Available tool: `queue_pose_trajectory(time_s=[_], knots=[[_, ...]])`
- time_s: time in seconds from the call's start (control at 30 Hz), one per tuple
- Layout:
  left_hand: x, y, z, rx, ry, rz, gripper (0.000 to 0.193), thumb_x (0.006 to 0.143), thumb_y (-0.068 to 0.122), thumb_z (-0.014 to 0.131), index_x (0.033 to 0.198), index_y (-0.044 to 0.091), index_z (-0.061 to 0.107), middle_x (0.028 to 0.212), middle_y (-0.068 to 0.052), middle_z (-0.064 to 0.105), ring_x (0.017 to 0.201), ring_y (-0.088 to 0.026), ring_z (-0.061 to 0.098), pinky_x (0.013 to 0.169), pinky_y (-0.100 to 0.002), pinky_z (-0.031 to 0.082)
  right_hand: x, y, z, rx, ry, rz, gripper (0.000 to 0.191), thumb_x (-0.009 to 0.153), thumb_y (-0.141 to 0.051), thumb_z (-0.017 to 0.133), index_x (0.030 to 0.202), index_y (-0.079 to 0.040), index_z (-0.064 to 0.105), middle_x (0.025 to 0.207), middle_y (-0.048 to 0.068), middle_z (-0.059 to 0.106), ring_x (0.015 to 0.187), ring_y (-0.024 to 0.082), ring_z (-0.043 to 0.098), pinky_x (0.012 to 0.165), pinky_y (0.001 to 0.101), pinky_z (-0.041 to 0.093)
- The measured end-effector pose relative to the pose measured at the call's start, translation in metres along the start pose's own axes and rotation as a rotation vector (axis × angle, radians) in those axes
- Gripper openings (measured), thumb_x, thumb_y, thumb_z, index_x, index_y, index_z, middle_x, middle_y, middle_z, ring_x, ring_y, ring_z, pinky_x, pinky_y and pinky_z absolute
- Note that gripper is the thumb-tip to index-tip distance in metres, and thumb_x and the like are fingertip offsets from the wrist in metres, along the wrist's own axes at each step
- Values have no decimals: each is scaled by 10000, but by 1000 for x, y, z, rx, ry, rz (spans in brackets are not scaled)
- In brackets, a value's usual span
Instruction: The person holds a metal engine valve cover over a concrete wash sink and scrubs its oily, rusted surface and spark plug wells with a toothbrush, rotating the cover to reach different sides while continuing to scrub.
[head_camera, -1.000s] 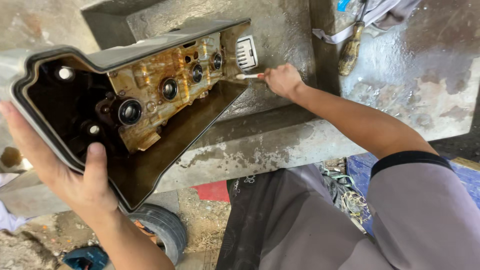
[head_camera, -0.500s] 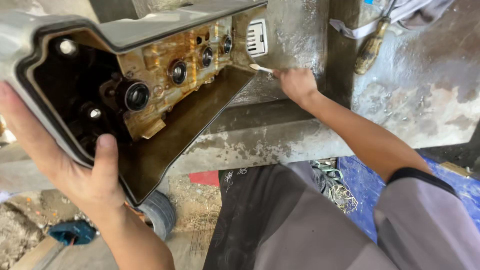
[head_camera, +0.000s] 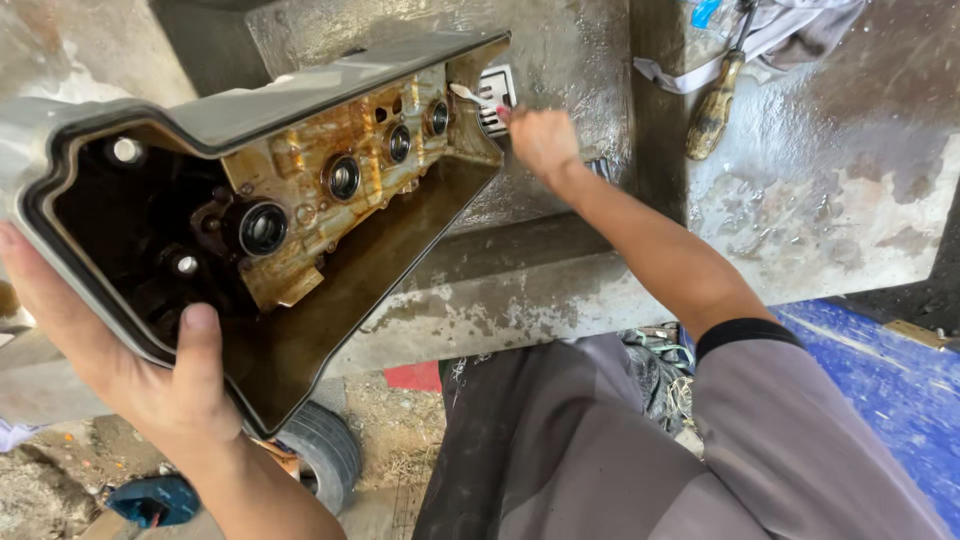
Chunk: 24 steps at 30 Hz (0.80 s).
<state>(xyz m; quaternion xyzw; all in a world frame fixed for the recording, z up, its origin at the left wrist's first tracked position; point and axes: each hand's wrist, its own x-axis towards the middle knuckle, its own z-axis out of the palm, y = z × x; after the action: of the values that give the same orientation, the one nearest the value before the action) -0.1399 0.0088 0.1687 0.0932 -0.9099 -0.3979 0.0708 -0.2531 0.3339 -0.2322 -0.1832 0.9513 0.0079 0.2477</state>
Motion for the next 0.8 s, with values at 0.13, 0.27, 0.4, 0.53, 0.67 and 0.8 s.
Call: queue_pose_trajectory(time_s=[0.13,0.27,0.4,0.53,0.67,0.8], knots=[[7,8,2,179,21,40,906,996,513,674,1673,103,233,1737,-163,244,1609,-296,254,1358,-418,209,4,9,1,37,318,-4,247,985,-179,455,968,-84,683,795,114,753,636,275,750,508,411,565],[13,26,-1,288,-10,77,857,1046,557,641,1676,108,272,1717,-187,294,1583,-326,298,1321,-456,239,3,7,-7,55,190,-3,252,964,-189,478,949,-82,706,796,128,758,703,291,763,589,423,589],[28,48,3,318,-27,138,815,1073,554,621,1674,120,282,1681,-175,312,1556,-320,354,1306,-439,298,4,-1,-18,217,152,158,458,1136,-358,383,952,-94,710,763,143,748,704,335,751,602,464,586],[53,62,15,309,-84,213,731,1117,450,626,1647,102,261,1646,-154,350,1535,-291,397,1309,-389,315,6,-1,-20,195,26,112,510,1126,-364,359,889,-100,726,807,159,738,735,329,754,631,462,586],[67,70,14,282,-126,267,669,1119,293,634,1640,78,274,1603,-167,460,1474,-273,496,1284,-347,372,8,1,-7,139,257,55,359,992,-281,429,937,-78,719,783,134,742,695,315,754,584,466,581],[73,69,17,201,-194,277,728,989,33,613,1642,62,291,1579,-174,521,1411,-245,568,1229,-308,404,8,-2,6,163,247,86,404,1048,-311,419,875,-117,729,766,145,737,712,341,752,620,481,586]])
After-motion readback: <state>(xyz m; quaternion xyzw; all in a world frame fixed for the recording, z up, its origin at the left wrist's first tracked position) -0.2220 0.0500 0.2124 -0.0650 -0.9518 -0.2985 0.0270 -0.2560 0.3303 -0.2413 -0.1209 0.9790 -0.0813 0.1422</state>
